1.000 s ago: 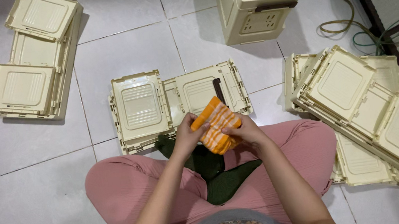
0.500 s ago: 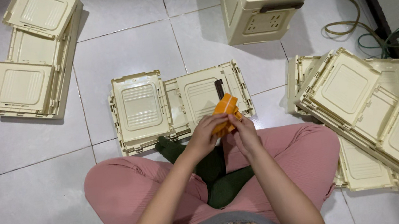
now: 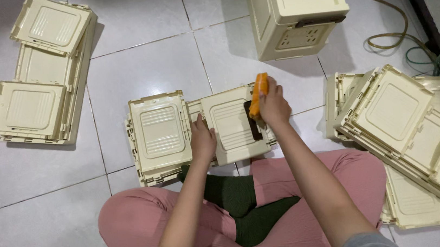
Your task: The person assembles a collapsible plastic storage crate by unfolding the sides, securing the corners, and attaching the lid. They then wipe the surfaces of several other crates with an orange cloth.
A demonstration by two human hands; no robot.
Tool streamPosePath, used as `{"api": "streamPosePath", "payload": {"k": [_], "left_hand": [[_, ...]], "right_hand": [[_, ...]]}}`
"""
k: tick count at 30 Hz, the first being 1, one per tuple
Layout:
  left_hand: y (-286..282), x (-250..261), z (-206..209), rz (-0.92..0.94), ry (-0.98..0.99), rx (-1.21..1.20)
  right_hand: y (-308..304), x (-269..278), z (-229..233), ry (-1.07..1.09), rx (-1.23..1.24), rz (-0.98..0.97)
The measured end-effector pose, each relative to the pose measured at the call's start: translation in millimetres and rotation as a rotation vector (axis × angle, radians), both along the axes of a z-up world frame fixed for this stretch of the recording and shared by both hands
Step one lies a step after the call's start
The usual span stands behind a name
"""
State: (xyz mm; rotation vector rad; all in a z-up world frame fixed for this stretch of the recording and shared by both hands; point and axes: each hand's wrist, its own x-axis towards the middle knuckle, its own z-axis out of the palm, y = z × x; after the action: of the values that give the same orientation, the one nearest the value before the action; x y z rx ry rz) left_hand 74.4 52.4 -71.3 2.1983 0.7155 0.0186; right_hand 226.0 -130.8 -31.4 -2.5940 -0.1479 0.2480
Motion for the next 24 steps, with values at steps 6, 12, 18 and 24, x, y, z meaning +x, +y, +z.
{"api": "streamPosePath", "payload": {"k": [6,12,18,24], "left_hand": [[15.5,4.6,-42.1,-0.02,0.103,-0.137],[28.6,-2.3,-69.1,-0.108,0.039,-0.219],[42.2,-6.7,-76.9,-0.079,0.004,-0.674],[49.4,-8.2,-78.7,0.015,-0.033,-0.927]], "right_hand": [[54.4,-22.5,-8.6,-0.062,-0.354,0.154],[80.4,-35.6,-25.5,-0.205,-0.298,0.283],[121.2,-67.3,-17.1,-0.183,-0.19,0.431],[96.3,-96.7,-13.3,-0.241,-0.212,0.542]]}}
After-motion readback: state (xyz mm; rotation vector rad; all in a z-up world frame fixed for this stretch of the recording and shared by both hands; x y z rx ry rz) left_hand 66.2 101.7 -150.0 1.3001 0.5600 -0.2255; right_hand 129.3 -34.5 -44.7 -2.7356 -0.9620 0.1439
